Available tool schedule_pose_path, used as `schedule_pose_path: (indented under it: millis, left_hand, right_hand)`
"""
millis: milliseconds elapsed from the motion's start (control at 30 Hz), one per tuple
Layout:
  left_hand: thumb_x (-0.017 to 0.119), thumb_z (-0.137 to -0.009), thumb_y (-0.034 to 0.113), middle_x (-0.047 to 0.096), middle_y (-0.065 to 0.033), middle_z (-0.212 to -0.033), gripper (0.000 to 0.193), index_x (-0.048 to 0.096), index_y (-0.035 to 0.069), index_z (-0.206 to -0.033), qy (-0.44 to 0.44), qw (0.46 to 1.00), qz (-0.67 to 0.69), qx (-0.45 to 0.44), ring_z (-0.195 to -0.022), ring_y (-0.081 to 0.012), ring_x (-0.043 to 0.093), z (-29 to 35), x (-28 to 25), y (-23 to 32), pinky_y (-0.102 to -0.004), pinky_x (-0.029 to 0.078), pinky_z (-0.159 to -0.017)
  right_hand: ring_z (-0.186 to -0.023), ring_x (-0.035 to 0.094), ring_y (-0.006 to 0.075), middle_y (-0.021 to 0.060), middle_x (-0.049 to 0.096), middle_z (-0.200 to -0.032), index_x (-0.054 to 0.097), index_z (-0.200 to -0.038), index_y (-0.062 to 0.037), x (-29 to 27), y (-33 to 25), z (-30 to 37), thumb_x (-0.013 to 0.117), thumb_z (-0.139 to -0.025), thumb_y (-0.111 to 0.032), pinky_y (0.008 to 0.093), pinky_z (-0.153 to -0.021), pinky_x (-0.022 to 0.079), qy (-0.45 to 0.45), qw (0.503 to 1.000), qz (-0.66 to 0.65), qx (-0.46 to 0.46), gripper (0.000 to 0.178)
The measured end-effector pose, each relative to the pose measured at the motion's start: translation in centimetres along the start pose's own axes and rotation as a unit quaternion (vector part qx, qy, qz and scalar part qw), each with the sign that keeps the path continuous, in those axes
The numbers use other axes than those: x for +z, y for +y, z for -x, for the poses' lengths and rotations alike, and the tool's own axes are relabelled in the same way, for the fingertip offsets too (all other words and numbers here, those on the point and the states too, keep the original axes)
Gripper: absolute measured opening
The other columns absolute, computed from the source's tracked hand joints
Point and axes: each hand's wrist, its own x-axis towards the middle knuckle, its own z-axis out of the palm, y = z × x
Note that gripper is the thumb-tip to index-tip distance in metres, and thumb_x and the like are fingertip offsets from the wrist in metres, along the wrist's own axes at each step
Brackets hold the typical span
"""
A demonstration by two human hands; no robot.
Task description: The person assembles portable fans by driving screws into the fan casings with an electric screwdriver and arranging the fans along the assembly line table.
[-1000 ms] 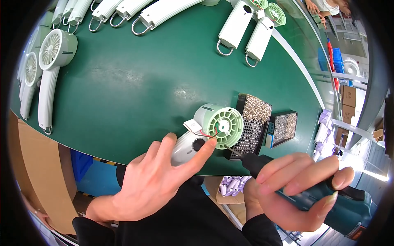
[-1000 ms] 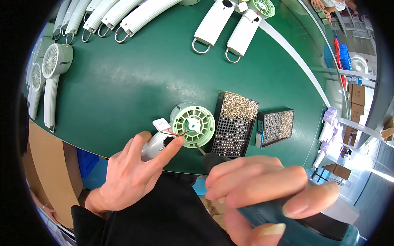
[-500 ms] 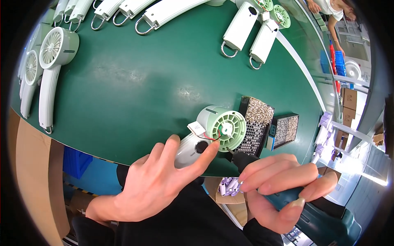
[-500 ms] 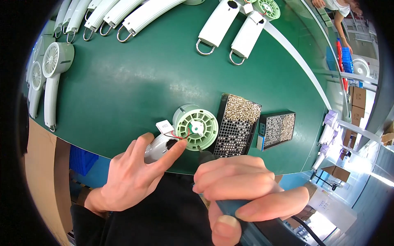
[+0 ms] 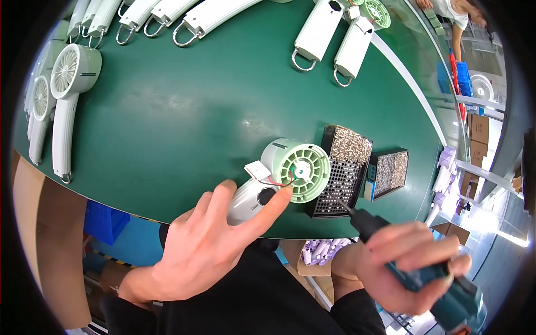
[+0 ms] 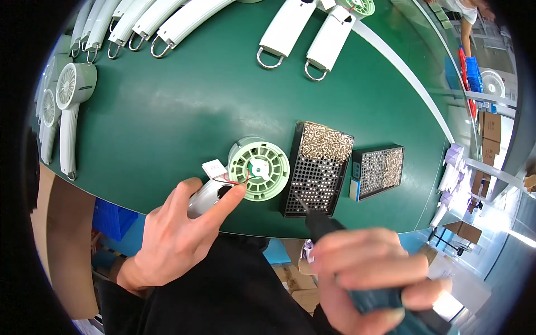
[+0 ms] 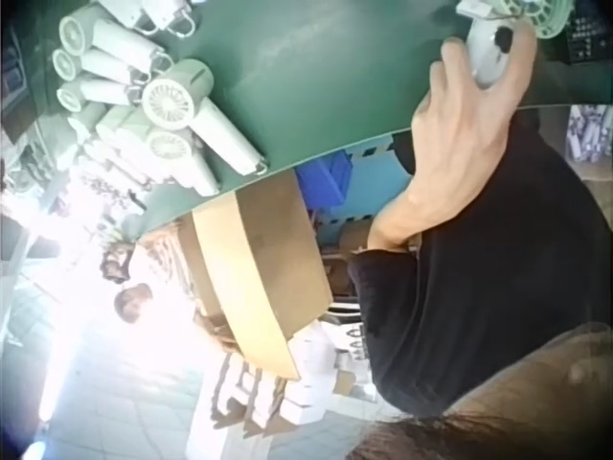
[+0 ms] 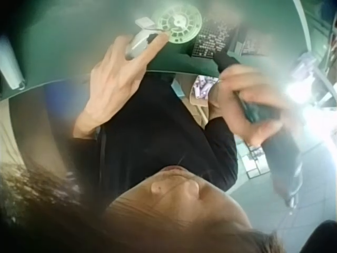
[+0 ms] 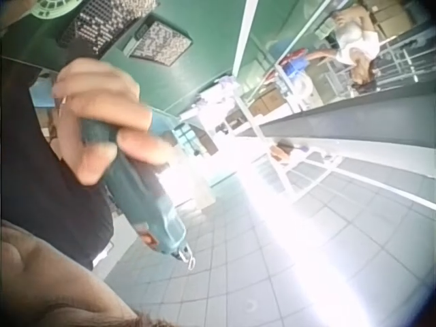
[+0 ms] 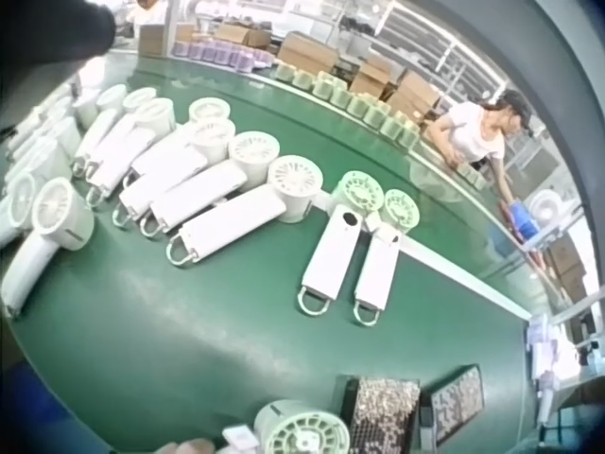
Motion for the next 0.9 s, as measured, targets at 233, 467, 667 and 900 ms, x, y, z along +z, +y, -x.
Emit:
schedule_pose_path:
  millis: [233, 467, 667, 900]
  left_hand:
    - [0.064, -0.064, 0.003, 0.048, -0.0102, -0.090, 0.071, 0.055, 0.028, -0.129, -0.007, 1.000, 0.003, -0.006, -0.060, -0.0163, 0.050, -0.5, 0.2, 0.2, -0.0253, 0.046, -0.049]
    - [0.065, -0.065, 0.003, 0.047, -0.0100, -0.090, 0.070, 0.055, 0.029, -0.129, -0.019, 1.000, -0.007, -0.014, -0.062, -0.0164, 0.050, -0.4, 0.4, 0.3, -0.0250, 0.047, -0.049]
    - [0.065, -0.066, 0.004, 0.047, -0.0100, -0.090, 0.070, 0.054, 0.030, -0.130, -0.021, 1.000, 0.001, -0.015, -0.062, -0.0168, 0.050, -0.4, 0.4, 0.3, -0.0252, 0.047, -0.049]
    - [0.064, -0.067, 0.004, 0.047, -0.0105, -0.091, 0.069, 0.054, 0.030, -0.131, -0.037, 0.999, 0.005, -0.015, -0.064, -0.0178, 0.051, -0.5, 0.3, 0.3, -0.0263, 0.047, -0.049]
  right_hand:
    - [-0.052, 0.057, 0.0269, 0.0127, 0.051, -0.073, 0.032, -0.106, -0.0097, -1.3, 0.3, 0.9, 0.051, -0.095, -0.026, 0.0419, -0.049, 0.052, 0.015, 0.986, 0.068, 0.150, 0.027]
    - [-0.031, 0.039, 0.0183, 0.0087, 0.042, -0.062, 0.039, -0.103, -0.0056, -0.5, 2.8, 1.1, 0.040, -0.092, -0.019, 0.0324, -0.029, 0.039, 0.065, 0.991, 0.087, 0.072, 0.017]
    - [-0.051, 0.055, 0.0277, 0.0127, 0.051, -0.073, 0.032, -0.101, -0.0100, -1.2, 0.7, 0.9, 0.051, -0.095, -0.025, 0.0450, -0.053, 0.051, 0.015, 0.981, 0.071, 0.180, 0.025]
    - [-0.051, 0.056, 0.0277, 0.0139, 0.050, -0.073, 0.031, -0.103, -0.0093, -1.4, 1.1, 1.0, 0.048, -0.095, -0.021, 0.0435, -0.051, 0.052, 0.000, 0.985, 0.068, 0.160, 0.023]
